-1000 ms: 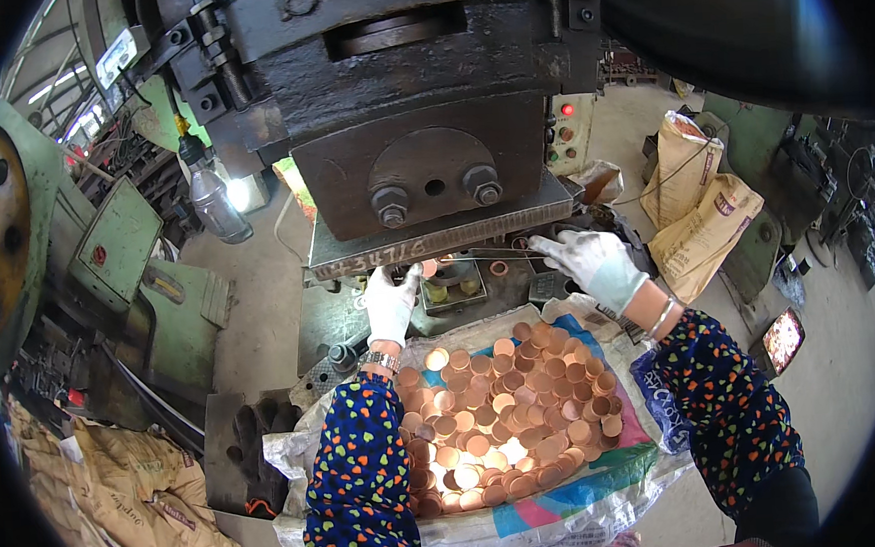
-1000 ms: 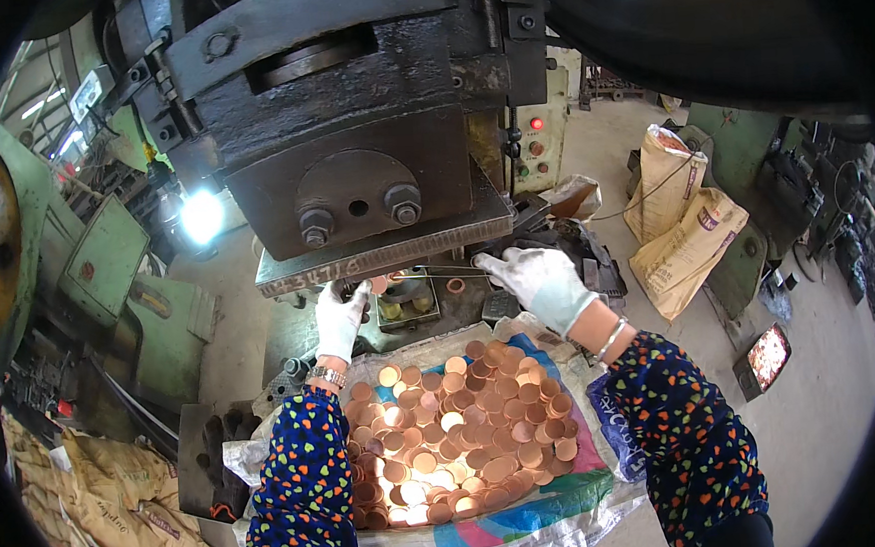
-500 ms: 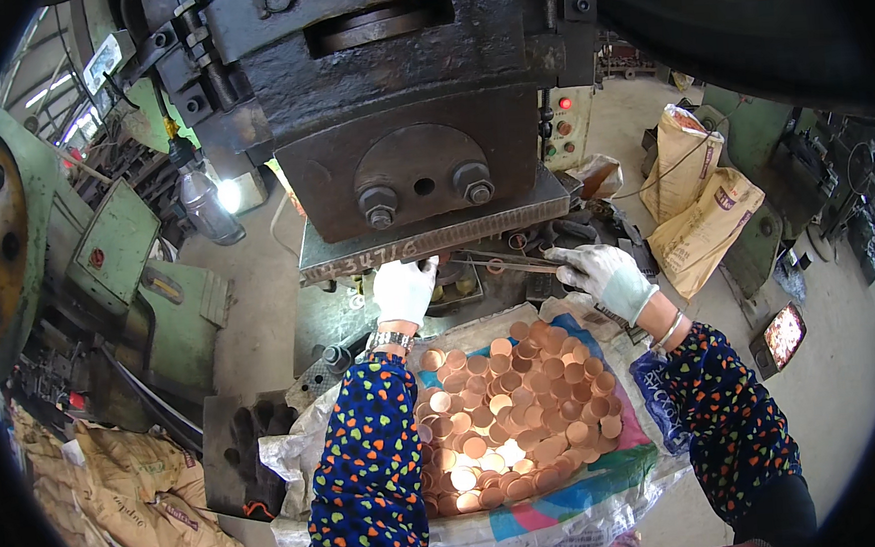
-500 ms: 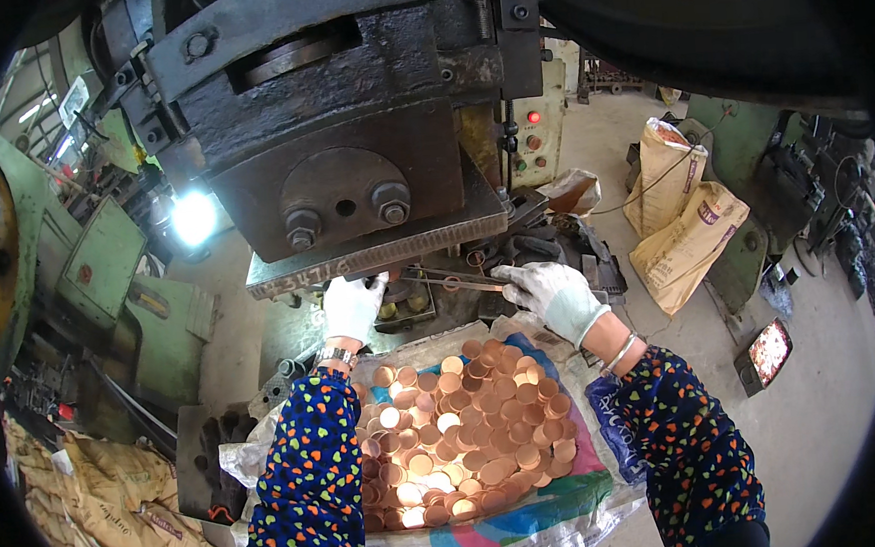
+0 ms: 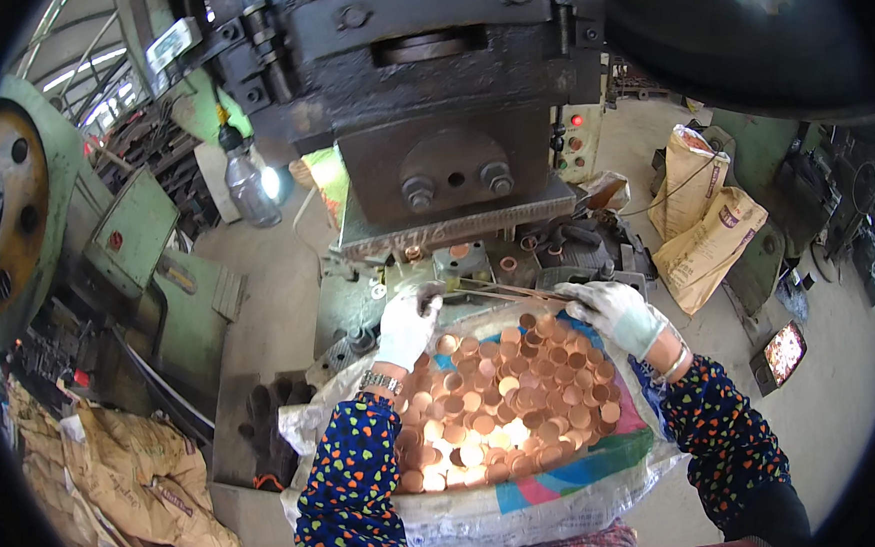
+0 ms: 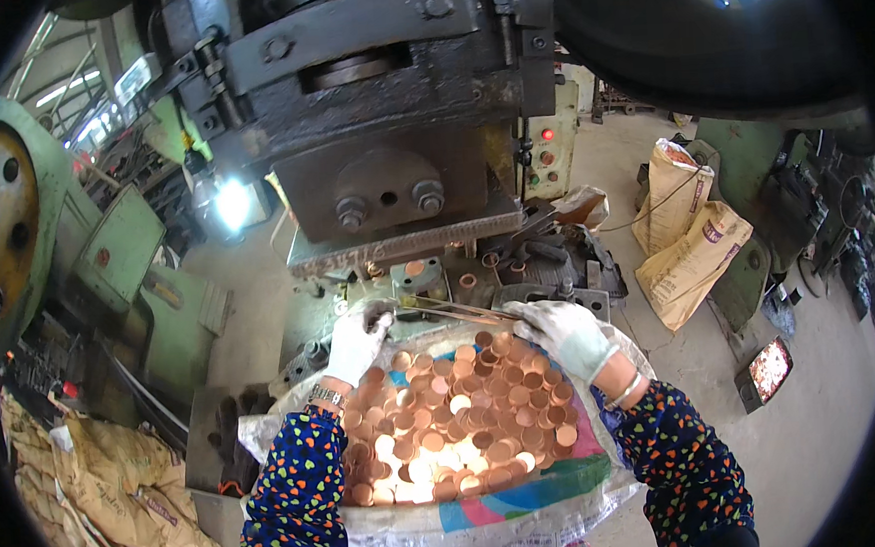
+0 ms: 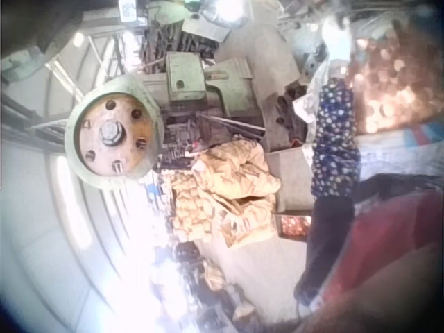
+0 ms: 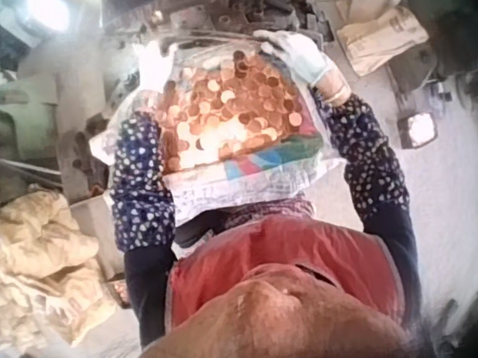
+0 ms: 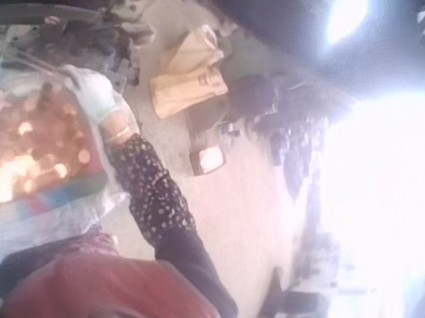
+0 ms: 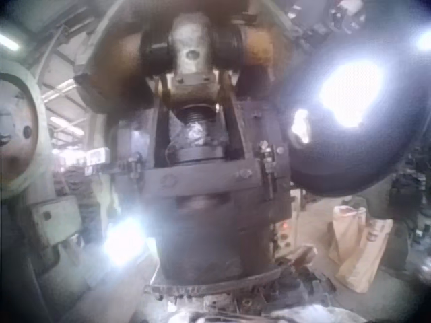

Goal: The person repeatedly picks copper discs from a large sack and places them into a press machine using tweezers. The person uses both hands to handle the discs and tweezers, feeding them one at a time into the machine's die area.

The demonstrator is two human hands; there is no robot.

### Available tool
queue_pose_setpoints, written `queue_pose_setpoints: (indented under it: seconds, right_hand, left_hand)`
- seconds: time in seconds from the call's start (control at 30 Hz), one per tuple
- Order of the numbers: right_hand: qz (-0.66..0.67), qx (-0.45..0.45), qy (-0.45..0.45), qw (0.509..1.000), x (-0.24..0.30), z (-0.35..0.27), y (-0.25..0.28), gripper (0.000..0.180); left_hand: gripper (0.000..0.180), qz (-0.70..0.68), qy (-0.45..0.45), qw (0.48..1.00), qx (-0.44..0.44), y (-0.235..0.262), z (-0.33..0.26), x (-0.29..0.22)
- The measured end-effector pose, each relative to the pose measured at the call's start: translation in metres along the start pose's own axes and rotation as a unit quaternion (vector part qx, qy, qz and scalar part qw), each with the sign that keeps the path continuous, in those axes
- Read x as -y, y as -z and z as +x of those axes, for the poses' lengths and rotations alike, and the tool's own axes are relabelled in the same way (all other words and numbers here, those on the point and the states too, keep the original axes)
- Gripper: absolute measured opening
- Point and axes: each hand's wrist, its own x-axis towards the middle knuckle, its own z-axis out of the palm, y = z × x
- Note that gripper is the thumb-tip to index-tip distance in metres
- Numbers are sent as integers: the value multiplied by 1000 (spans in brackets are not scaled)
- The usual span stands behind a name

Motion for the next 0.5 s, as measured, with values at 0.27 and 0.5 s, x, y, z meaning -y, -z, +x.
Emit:
queue_pose_setpoints:
  seconds: [0.27,0.5]
  right_hand:
    - [167,43,-138,975,46,-87,-4,32]
    - [210,62,-184,958,57,-124,-15,32]
  left_hand:
    - [19,207,-22,969,131,-25,-49,2]
    - [40,176,78,960,202,-15,-48,3]
